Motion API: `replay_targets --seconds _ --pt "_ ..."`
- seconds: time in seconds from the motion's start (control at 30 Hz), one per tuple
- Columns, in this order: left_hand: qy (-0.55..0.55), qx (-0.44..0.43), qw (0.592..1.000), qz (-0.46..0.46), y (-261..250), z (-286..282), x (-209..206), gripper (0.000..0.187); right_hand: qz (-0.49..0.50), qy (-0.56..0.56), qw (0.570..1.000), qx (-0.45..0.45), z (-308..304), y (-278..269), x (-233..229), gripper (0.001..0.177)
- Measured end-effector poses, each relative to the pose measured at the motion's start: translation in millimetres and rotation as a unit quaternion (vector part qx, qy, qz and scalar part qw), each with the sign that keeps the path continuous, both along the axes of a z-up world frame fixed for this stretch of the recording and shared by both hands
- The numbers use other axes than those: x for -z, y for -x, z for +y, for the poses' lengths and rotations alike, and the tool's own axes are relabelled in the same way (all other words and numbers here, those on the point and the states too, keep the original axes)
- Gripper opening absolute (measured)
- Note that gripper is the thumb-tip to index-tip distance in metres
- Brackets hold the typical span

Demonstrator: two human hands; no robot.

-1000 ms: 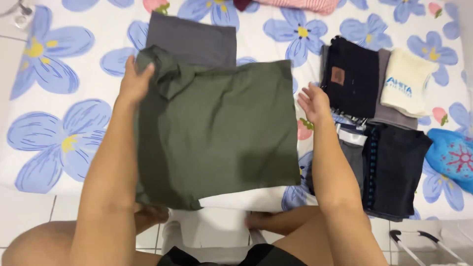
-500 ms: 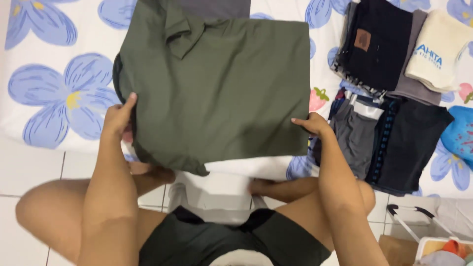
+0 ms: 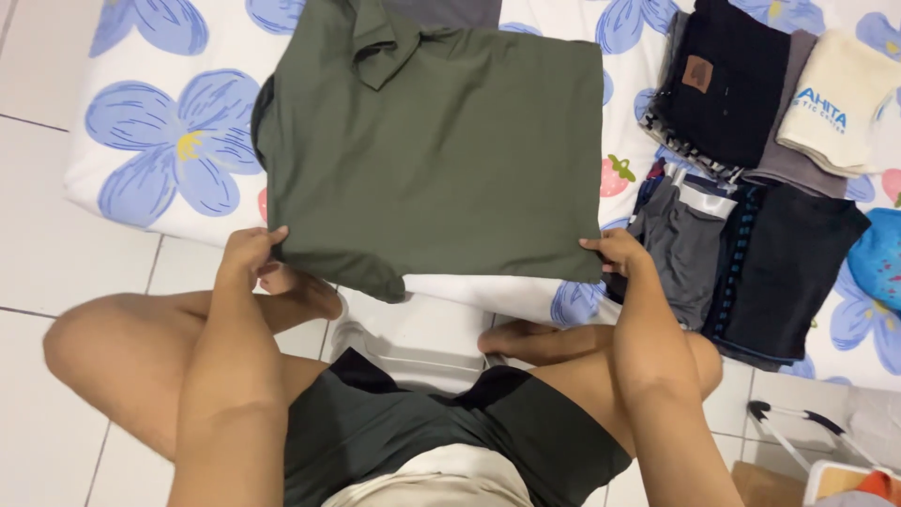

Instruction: Fold various items of clothing on a bed and put them away in a cabinet.

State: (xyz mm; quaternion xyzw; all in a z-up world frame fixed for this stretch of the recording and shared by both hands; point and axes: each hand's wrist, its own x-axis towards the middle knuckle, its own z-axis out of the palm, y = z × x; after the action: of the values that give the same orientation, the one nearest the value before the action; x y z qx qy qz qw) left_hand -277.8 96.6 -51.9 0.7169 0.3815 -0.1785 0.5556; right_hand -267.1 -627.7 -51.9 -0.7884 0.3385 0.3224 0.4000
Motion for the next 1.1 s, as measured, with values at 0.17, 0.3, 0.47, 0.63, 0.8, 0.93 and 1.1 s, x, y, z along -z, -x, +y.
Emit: replay_targets --seconds 0.17,0.3,0.47,0.63,0.8,0.93,1.1 --pt "0.041 0.01 0.999 0.012 7.4 -1.7 -26.7 0.052 -0.052 -0.035 0.997 0.042 -0.9 -11.1 14.1 0.049" --pt "0.034 0.189 0.966 0.171 11.0 -2.2 -20.7 0.044 -0.087 0.02 0.995 0.042 34.4 -16.3 -28.7 0.065" --pt "0.029 0.294 0.923 0.248 10.7 26.4 -3.7 0.039 -0.027 0.043 0.999 -0.017 6.2 -25.8 -29.2 0.062" --pt "0.409 0.17 0.896 0.031 -23.1 49.7 60.7 0.012 -0.072 -0.121 0.981 0.131 -19.0 -32.2 -22.4 0.043" --pt "0.29 0.06 0.952 -0.075 -46.3 -24.2 -97.1 0.018 -0.14 -0.238 0.929 0.245 -14.4 -47.9 -13.1 0.029" --pt "0.362 -0.05 0.905 -0.219 -65.9 -30.8 -93.4 0.026 -0.279 -0.419 0.789 0.352 -13.6 -65.4 -4.5 0.024" --pt "0.108 0.035 0.988 -0.104 -66.7 -26.0 -44.7 0.045 -0.208 -0.259 0.896 0.295 52.6 -66.0 -71.1 0.047"
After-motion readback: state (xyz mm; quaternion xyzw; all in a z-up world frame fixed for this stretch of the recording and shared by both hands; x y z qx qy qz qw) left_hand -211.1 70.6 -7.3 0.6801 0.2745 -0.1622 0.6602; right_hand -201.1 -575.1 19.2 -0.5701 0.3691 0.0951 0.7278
